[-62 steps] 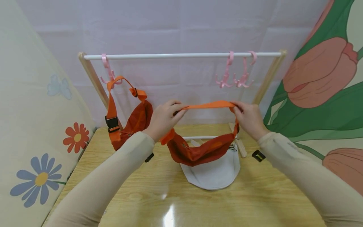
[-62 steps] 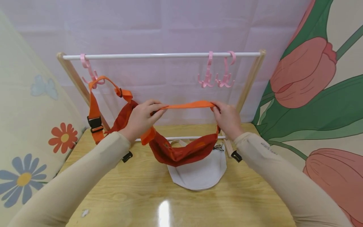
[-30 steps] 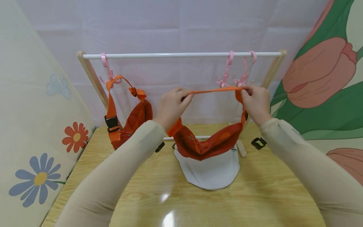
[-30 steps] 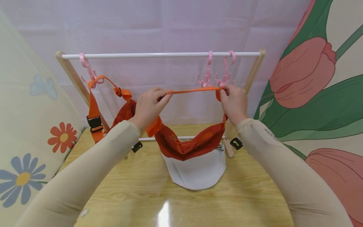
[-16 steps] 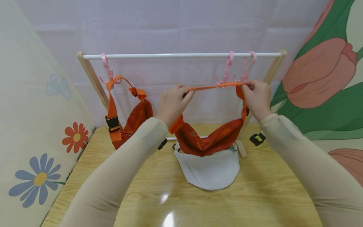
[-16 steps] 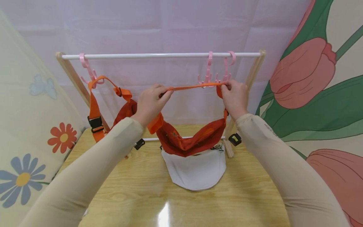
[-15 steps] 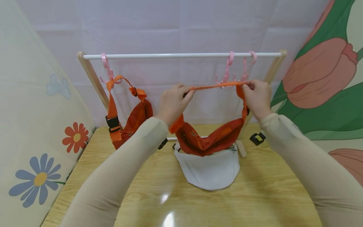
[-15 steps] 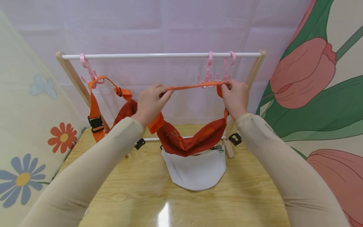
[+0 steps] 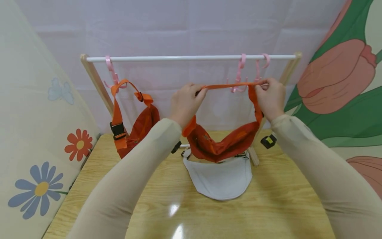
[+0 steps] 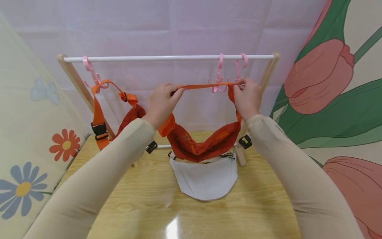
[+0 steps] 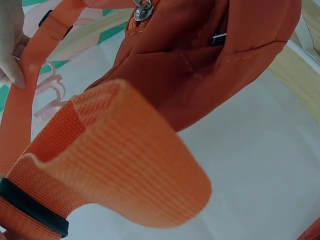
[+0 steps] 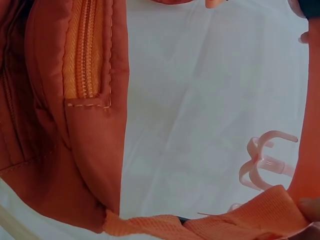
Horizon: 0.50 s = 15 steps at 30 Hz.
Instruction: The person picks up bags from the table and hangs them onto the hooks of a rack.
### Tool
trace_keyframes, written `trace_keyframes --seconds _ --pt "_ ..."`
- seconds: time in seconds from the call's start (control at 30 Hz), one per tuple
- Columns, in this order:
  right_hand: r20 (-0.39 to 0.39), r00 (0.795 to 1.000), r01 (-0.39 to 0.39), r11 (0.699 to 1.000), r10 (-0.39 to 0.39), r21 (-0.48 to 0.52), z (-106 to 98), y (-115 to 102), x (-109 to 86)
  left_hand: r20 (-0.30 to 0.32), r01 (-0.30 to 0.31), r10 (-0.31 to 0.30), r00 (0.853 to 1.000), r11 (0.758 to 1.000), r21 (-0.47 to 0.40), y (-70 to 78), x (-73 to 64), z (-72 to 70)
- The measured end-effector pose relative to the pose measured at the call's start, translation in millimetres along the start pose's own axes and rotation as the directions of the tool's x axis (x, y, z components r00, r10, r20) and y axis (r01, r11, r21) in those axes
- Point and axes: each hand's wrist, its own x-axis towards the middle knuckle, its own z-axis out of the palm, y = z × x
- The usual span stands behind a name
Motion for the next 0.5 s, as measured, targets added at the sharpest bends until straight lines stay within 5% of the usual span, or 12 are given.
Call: trace_keyframes --seconds 0.5 --pt "-0.067 0.997 0.037 0.998 -0.041 -0.056 5 -2 7.6 0.021 0.073 -0.073 0.997 0.997 0.016 5.9 15.0 3.2"
